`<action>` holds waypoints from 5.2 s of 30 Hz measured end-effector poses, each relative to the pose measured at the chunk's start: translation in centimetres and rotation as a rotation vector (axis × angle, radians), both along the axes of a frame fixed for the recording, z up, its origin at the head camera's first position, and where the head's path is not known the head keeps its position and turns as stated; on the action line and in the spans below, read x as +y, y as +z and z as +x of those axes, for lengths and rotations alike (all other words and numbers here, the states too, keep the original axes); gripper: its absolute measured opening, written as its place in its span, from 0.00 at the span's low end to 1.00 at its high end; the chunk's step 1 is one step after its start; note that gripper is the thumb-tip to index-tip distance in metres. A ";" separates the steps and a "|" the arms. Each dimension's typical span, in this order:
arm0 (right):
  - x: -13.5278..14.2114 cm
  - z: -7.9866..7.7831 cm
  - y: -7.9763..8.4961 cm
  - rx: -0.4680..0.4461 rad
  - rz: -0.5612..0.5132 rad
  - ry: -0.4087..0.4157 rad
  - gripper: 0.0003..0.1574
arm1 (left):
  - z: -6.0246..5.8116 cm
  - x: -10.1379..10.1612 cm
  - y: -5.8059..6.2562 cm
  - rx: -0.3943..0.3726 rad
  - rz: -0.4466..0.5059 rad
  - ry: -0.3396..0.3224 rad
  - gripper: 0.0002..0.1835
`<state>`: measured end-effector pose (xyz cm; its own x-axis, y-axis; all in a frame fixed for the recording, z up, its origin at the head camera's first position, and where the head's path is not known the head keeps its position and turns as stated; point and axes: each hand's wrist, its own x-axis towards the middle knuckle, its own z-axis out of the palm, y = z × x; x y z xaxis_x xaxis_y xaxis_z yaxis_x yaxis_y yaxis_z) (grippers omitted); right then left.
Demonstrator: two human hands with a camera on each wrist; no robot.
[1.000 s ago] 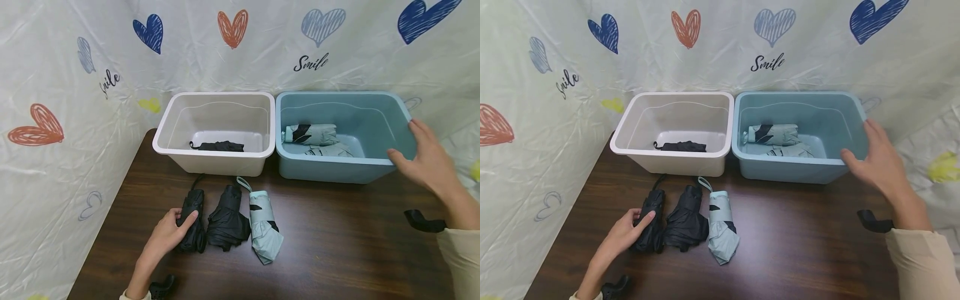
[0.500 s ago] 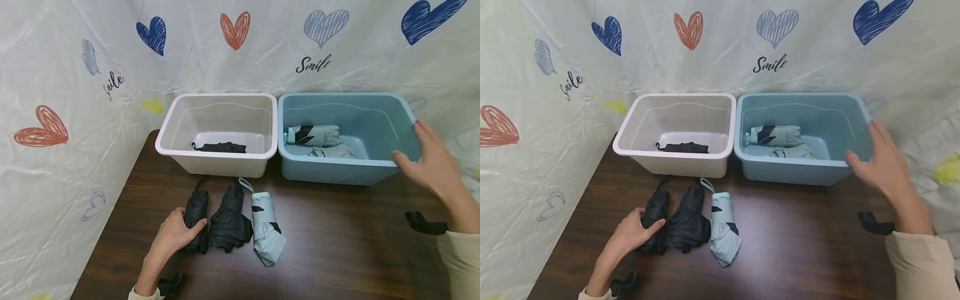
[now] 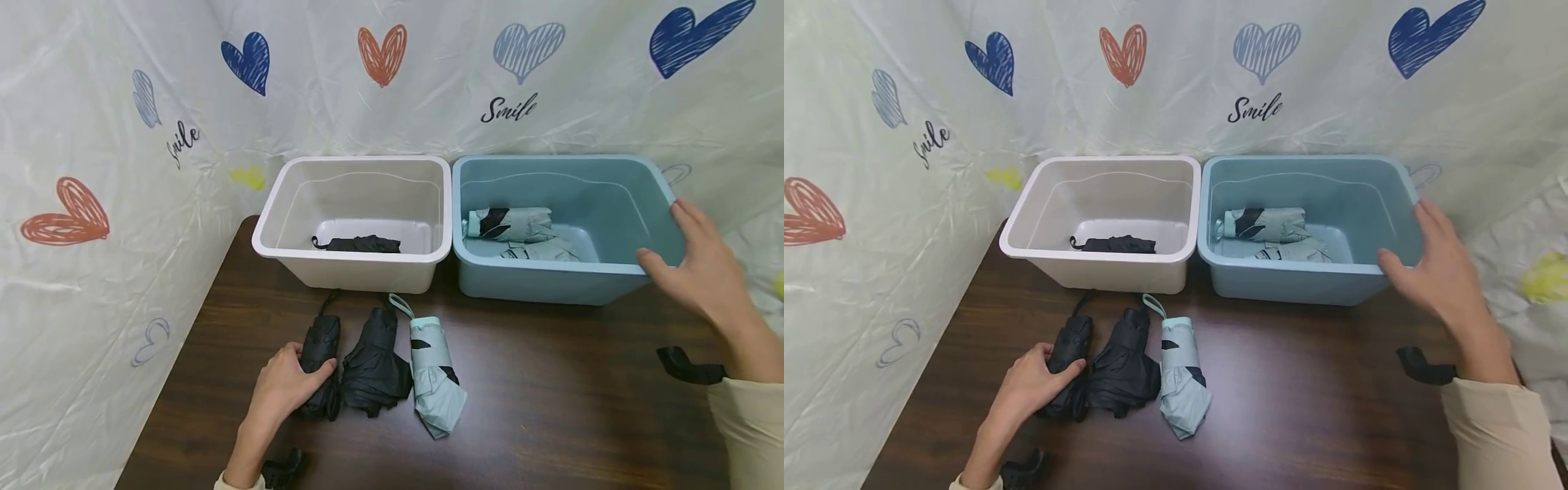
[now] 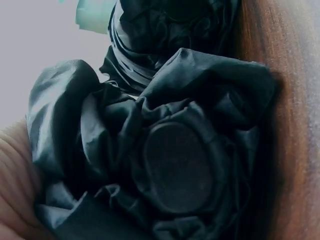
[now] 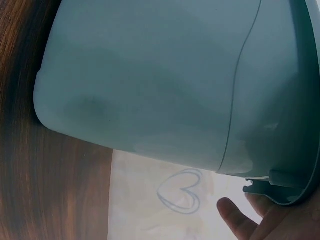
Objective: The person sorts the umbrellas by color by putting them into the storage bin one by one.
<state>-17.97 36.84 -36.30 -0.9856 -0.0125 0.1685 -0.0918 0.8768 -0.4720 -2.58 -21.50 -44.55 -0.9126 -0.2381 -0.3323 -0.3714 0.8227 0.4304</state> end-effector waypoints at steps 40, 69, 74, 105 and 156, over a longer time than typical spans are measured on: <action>-0.1 0.1 -0.3 0.011 -0.054 0.008 0.54 | 1.4 -2.0 0.8 0.077 0.526 -0.029 0.27; 0.1 -0.1 -0.1 0.010 -0.099 0.023 0.54 | -2.8 -5.9 8.6 0.047 1.134 -0.375 0.19; 0.2 0.0 -0.1 0.017 -0.090 0.022 0.54 | -4.0 -5.6 10.1 0.066 1.101 -0.371 0.18; 0.7 0.0 0.0 0.038 -0.081 0.040 0.54 | -13.7 -3.5 17.6 0.231 0.571 -0.262 0.20; 0.7 0.0 0.2 0.003 -0.105 0.101 0.55 | -16.3 -3.6 18.6 0.300 0.121 -0.272 0.39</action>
<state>-17.93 37.57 -36.11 -0.9797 -0.0936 0.1773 -0.1787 0.8086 -0.5605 -18.88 -25.05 -25.95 -0.9974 0.0490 -0.0530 0.0087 0.8104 0.5859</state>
